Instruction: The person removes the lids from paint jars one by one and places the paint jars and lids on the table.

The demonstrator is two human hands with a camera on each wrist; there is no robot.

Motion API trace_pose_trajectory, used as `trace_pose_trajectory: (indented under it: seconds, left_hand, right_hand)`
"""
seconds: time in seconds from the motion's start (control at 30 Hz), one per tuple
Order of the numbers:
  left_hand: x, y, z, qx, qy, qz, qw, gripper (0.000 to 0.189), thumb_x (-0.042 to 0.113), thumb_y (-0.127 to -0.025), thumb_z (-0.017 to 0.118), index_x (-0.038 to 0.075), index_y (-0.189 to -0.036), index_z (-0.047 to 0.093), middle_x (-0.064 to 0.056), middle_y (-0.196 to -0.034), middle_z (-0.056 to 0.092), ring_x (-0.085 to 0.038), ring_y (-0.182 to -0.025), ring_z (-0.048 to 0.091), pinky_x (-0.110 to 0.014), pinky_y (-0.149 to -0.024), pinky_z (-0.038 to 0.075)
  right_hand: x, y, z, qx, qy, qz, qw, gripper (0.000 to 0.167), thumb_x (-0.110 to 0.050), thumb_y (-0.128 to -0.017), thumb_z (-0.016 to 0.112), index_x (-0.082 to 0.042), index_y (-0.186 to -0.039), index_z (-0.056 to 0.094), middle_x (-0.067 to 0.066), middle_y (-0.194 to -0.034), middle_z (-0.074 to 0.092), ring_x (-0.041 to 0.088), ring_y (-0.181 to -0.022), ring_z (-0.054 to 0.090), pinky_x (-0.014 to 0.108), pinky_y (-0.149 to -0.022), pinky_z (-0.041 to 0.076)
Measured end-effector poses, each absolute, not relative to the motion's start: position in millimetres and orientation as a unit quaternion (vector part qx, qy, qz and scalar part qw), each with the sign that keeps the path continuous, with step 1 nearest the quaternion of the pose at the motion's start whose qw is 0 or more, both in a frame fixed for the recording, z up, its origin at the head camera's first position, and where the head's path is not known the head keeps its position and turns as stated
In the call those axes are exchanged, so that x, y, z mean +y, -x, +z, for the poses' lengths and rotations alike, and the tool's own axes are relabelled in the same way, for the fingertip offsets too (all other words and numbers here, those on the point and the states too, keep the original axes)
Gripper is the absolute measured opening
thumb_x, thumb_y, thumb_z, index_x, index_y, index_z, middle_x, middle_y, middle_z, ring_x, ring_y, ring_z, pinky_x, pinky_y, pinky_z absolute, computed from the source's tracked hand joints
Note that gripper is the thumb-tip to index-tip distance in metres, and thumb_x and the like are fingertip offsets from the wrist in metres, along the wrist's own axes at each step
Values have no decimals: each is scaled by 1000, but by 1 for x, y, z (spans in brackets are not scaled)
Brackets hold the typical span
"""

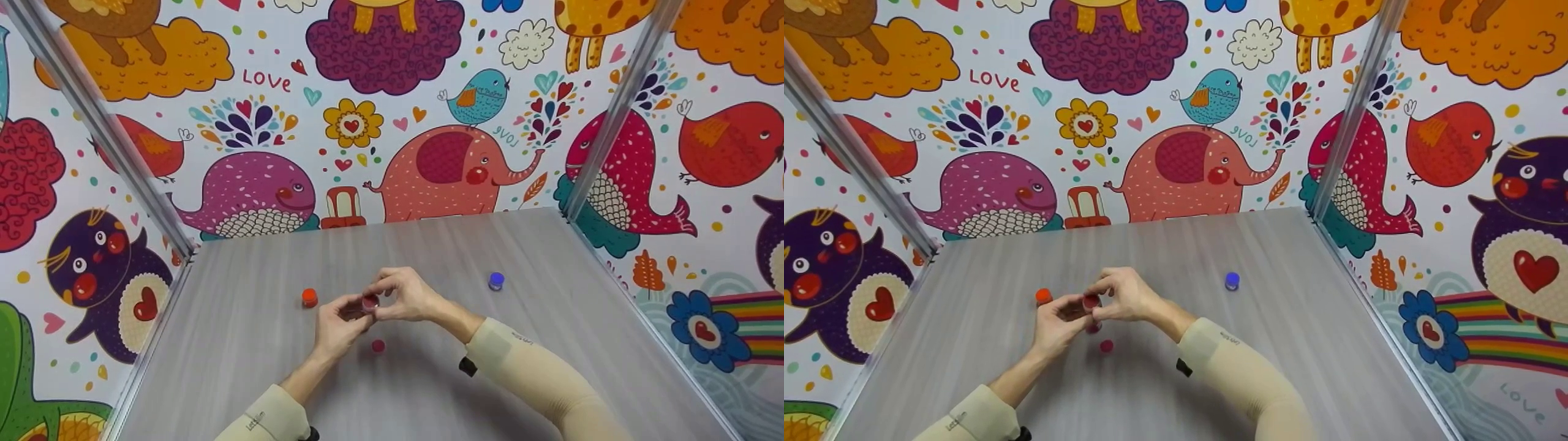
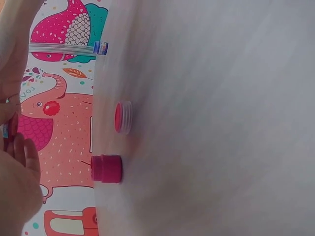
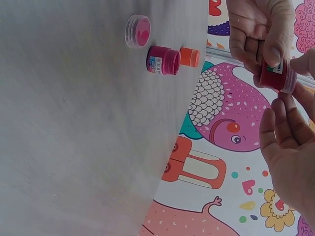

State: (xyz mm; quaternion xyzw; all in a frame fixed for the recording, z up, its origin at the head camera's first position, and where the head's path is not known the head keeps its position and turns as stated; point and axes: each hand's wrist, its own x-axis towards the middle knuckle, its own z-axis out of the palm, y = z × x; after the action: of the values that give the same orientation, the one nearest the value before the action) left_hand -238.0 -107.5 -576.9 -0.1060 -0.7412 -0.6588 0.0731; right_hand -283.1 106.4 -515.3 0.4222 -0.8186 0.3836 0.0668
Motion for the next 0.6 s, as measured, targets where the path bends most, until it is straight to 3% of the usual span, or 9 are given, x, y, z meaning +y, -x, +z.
trace_pose_trajectory:
  seconds: [0.4,0.6]
  left_hand:
    - [-108,237,-578,-738,105,-662,86,31,7,-86,98,8,-114,85,-17,-108,85,-11,-94,80,-22,-76,66]
    - [-108,236,-576,-738,100,-661,91,31,9,-86,98,6,-113,85,-16,-107,85,-11,-93,80,-22,-78,66]
  right_hand:
    - [111,284,-514,-831,-389,392,65,39,-26,-91,92,-11,-126,84,10,-106,83,26,-97,76,40,-85,67]
    - [109,283,-514,-836,-382,388,61,42,-28,-91,95,-9,-126,83,12,-105,83,22,-94,76,30,-85,65]
